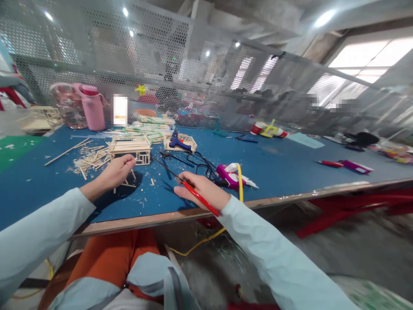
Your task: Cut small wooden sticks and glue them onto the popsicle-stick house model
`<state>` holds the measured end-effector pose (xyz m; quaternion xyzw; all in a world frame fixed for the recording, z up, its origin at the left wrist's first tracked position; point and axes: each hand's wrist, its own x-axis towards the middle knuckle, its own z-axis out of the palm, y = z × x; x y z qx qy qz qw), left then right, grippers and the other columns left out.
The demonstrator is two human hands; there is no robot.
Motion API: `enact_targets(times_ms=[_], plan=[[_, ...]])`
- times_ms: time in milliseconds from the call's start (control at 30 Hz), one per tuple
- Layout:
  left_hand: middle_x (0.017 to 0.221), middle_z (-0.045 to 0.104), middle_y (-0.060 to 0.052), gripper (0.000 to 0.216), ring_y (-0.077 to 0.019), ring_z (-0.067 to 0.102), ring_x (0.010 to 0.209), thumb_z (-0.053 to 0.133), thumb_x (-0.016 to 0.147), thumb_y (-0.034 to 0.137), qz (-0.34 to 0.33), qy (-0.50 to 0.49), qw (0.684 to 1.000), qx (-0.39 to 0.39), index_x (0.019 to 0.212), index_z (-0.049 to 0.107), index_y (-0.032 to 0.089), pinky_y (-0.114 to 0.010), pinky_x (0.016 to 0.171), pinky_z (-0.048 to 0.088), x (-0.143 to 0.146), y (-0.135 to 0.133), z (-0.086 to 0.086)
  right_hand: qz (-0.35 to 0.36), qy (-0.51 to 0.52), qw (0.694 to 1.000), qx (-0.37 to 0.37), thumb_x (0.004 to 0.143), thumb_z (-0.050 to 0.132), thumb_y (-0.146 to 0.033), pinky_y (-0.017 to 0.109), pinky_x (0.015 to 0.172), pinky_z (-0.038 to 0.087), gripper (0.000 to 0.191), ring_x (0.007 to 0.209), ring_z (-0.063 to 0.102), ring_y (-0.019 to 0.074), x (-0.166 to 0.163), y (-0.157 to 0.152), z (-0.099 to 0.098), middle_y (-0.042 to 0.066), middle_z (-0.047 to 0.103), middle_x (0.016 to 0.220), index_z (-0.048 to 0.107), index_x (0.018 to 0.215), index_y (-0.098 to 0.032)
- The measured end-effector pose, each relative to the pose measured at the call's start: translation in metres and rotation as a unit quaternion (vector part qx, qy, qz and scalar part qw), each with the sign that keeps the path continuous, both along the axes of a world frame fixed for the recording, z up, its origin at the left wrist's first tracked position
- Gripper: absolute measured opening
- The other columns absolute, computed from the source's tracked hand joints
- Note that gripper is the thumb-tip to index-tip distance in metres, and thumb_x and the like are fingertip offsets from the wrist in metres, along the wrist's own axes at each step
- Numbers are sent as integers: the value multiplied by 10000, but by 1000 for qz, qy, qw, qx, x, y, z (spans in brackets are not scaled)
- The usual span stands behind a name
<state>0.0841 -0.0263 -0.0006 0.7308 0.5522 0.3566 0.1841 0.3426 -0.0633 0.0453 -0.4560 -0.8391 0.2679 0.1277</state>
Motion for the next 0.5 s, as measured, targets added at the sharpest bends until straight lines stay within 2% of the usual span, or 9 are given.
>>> enact_targets(times_ms=[100, 167, 367, 500], plan=[[572, 391, 44, 276, -96, 371, 552, 321, 850, 356, -105, -57, 993, 18, 663, 424, 180, -214, 539, 308, 8, -8, 3, 19, 33, 998, 41, 789, 434, -538, 236, 566, 338, 412, 584, 370, 99, -17, 9, -2, -27, 423, 657, 461, 931, -153], [575, 367, 49, 283, -90, 346, 552, 330, 852, 373, -138, -78, 987, 24, 667, 416, 177, -211, 537, 302, 12, -11, 4, 41, 52, 996, 53, 787, 419, -572, 239, 579, 344, 457, 595, 380, 102, -28, 14, -5, -24, 426, 662, 464, 953, -148], [561, 373, 52, 263, -85, 344, 537, 364, 841, 362, -134, -109, 984, 36, 698, 462, 165, -207, 523, 299, 15, -15, 10, 127, 128, 984, 9, 796, 328, -640, 239, 582, 357, 519, 602, 403, 100, -45, 19, -10, -16, 416, 677, 461, 888, -147], [539, 373, 53, 243, -83, 344, 520, 380, 826, 332, -121, -98, 987, 42, 684, 479, 162, -204, 507, 292, 14, -17, 14, 137, 143, 980, -12, 778, 339, -660, 233, 557, 351, 525, 580, 385, 90, -47, 18, -9, -21, 401, 679, 443, 870, -154]])
